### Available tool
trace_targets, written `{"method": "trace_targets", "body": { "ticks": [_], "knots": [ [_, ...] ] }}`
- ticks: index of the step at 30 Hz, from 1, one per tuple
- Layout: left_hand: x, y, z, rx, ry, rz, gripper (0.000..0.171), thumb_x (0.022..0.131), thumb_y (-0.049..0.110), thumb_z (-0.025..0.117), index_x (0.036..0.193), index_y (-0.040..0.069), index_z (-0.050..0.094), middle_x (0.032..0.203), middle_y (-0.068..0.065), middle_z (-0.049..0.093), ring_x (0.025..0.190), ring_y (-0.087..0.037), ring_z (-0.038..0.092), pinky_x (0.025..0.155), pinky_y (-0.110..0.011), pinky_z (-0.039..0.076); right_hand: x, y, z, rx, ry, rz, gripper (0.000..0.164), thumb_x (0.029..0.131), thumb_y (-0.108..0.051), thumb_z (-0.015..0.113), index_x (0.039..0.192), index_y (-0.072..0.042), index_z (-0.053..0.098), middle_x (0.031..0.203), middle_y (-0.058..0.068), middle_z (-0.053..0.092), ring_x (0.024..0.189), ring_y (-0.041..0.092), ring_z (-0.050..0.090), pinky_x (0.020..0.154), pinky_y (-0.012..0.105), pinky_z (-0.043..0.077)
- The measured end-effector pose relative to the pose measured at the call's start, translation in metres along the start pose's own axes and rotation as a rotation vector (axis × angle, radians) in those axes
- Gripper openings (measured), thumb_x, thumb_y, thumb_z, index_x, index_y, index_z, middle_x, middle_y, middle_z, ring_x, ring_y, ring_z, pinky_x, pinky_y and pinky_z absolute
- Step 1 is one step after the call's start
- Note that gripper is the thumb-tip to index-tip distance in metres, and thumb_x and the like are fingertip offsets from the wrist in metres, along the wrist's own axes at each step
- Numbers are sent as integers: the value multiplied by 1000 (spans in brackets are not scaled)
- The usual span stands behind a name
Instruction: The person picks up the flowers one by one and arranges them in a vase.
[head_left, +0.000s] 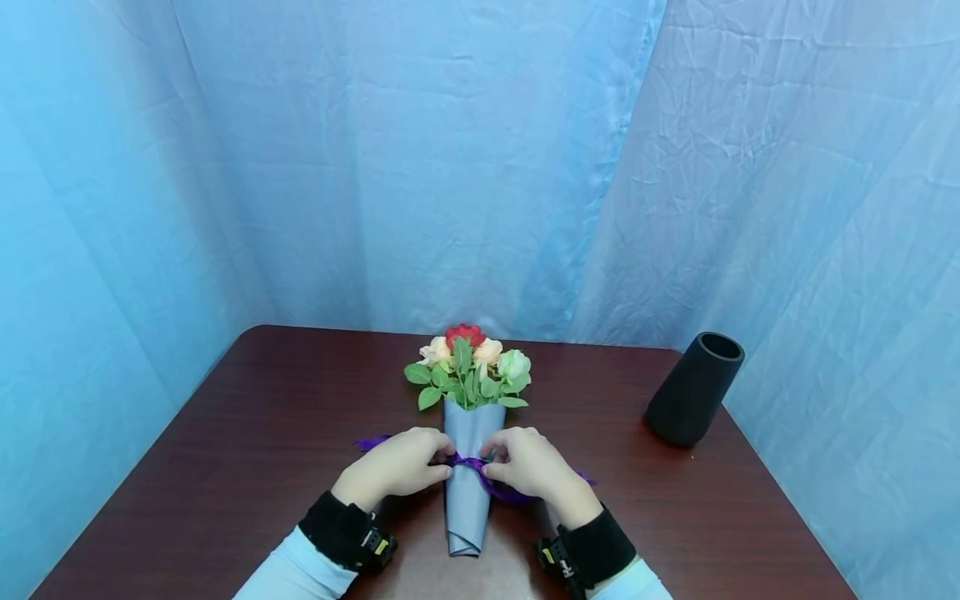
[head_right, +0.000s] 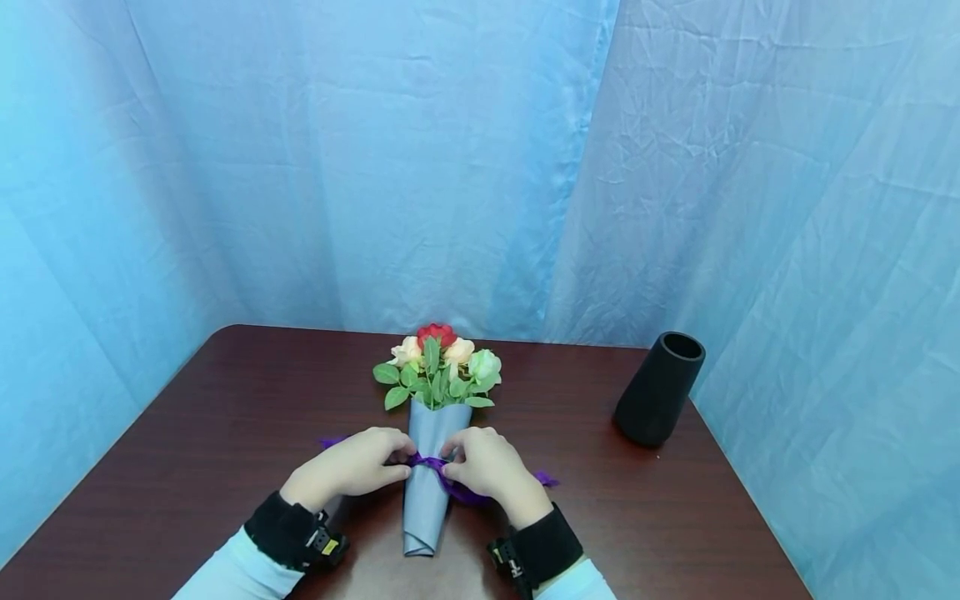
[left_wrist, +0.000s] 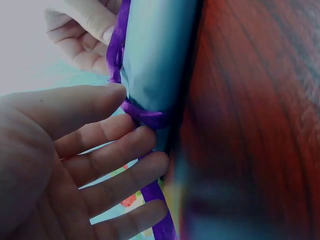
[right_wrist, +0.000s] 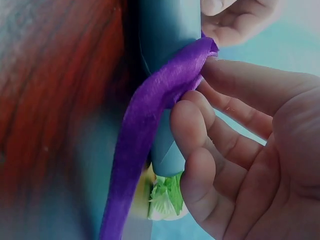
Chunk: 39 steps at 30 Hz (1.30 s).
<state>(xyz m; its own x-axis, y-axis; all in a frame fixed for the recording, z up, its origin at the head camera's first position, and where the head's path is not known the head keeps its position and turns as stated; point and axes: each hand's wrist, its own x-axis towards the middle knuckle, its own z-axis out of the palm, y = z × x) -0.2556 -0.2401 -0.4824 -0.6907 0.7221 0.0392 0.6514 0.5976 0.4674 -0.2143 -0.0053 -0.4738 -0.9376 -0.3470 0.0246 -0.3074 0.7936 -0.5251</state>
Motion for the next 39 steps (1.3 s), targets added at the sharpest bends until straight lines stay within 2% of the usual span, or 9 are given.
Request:
{"method": "trace_targets", "body": {
  "ticks": [9,15,19,24,29,36,39],
  "knots": [
    [2,5,6,37,32,34,7,93,16,75,95,17,69,89,7,60,80,-7,56,73,-29,50,3,-3,7,-21,15,-20,7,88,-13,79,93,-19,78,69,-14,61,62,2,55,60,27,47],
    [3,6,7,50,40,56,8,93,14,75,91,18,68,90,8,59,83,-7,57,75,-27,51,4,-3,9,-40,40,-44,8,89,-14,79,87,-21,77,71,-18,63,68,0,56,65,27,49],
    [4,5,8,58,50,62,14,94,14,74,85,19,65,84,11,56,77,-5,54,70,-26,49,4,-2,8,-37,38,-44,10,91,-15,78,85,-23,77,73,-20,64,72,0,57,67,27,50],
    [4,1,8,57,55,52,20,95,16,73,81,22,59,78,14,53,70,-5,50,65,-26,45,3,-1,3,-24,41,-53,11,91,-16,78,84,-24,76,74,-20,63,72,1,57,65,27,49],
    [1,0,4,54,65,45,21,95,15,72,81,21,58,76,12,52,68,-6,49,63,-27,45,1,3,-1,-23,60,-63,13,91,-16,78,82,-25,75,72,-18,61,70,3,55,64,27,49],
    [0,-5,2,36,35,-28,21,95,17,72,80,23,59,73,12,54,66,-7,50,62,-28,45,-2,10,-7,-9,90,-23,12,91,-15,77,83,-24,75,69,-15,60,62,5,52,58,28,46],
    [0,-6,3,41,37,-25,19,96,18,71,81,23,60,74,11,54,68,-8,51,63,-28,46,-3,10,-8,-1,91,-18,11,91,-14,77,84,-22,75,69,-14,60,62,5,53,57,27,47]
  ]
}}
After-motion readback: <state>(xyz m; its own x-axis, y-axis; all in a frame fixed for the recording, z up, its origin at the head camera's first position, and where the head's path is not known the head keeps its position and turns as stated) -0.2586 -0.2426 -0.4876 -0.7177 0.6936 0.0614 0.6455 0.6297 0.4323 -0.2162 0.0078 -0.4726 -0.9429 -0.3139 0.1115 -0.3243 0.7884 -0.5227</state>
